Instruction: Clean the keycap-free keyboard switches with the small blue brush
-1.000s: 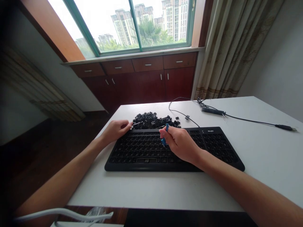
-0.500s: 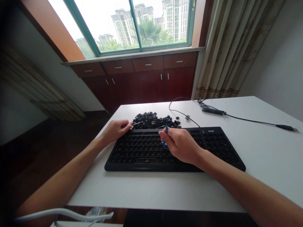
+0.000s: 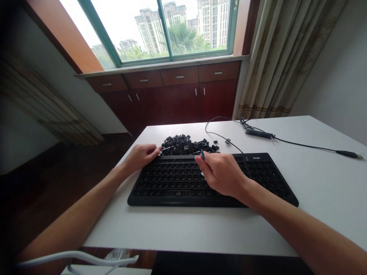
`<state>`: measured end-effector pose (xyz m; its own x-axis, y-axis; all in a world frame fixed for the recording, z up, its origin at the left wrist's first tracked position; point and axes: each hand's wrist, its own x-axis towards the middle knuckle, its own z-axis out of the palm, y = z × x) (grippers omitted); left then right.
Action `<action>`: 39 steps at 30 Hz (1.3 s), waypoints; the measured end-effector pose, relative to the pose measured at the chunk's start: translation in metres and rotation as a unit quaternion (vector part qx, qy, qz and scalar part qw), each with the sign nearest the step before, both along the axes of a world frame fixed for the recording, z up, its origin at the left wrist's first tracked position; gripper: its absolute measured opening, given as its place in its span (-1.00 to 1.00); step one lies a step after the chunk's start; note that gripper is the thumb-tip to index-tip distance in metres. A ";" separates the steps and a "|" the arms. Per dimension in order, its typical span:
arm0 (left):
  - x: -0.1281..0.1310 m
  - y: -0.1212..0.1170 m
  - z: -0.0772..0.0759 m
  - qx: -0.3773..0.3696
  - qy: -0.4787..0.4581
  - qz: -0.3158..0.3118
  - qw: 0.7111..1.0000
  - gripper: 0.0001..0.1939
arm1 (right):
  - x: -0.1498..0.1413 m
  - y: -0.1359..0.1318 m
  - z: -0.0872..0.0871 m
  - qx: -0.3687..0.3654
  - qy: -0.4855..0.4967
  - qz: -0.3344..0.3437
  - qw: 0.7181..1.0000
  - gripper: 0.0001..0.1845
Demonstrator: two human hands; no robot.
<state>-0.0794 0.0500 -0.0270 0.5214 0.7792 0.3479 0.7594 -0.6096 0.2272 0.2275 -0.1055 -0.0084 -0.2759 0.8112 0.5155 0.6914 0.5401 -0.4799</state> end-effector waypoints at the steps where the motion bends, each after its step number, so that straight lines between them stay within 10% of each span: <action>1: 0.000 0.000 0.000 -0.001 0.000 0.000 1.000 -0.52 | -0.001 0.000 0.000 -0.027 0.033 0.017 0.999 -0.59; 11: 0.000 0.000 0.000 -0.005 0.001 0.002 1.000 -0.51 | 0.001 0.005 -0.006 0.071 -0.061 -0.030 0.995 -0.65; 33: 0.001 0.000 0.000 -0.002 0.001 0.003 1.000 -0.52 | -0.001 0.003 -0.004 -0.036 0.050 0.059 0.996 -0.62; 39: 0.000 0.000 0.000 0.001 0.002 0.001 1.000 -0.51 | -0.001 0.004 -0.009 -0.001 0.039 -0.010 0.999 -0.67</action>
<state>-0.0790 0.0504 -0.0268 0.5213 0.7795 0.3472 0.7613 -0.6087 0.2235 0.2267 -0.1018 -0.0179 -0.2182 0.8173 0.5334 0.6622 0.5254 -0.5342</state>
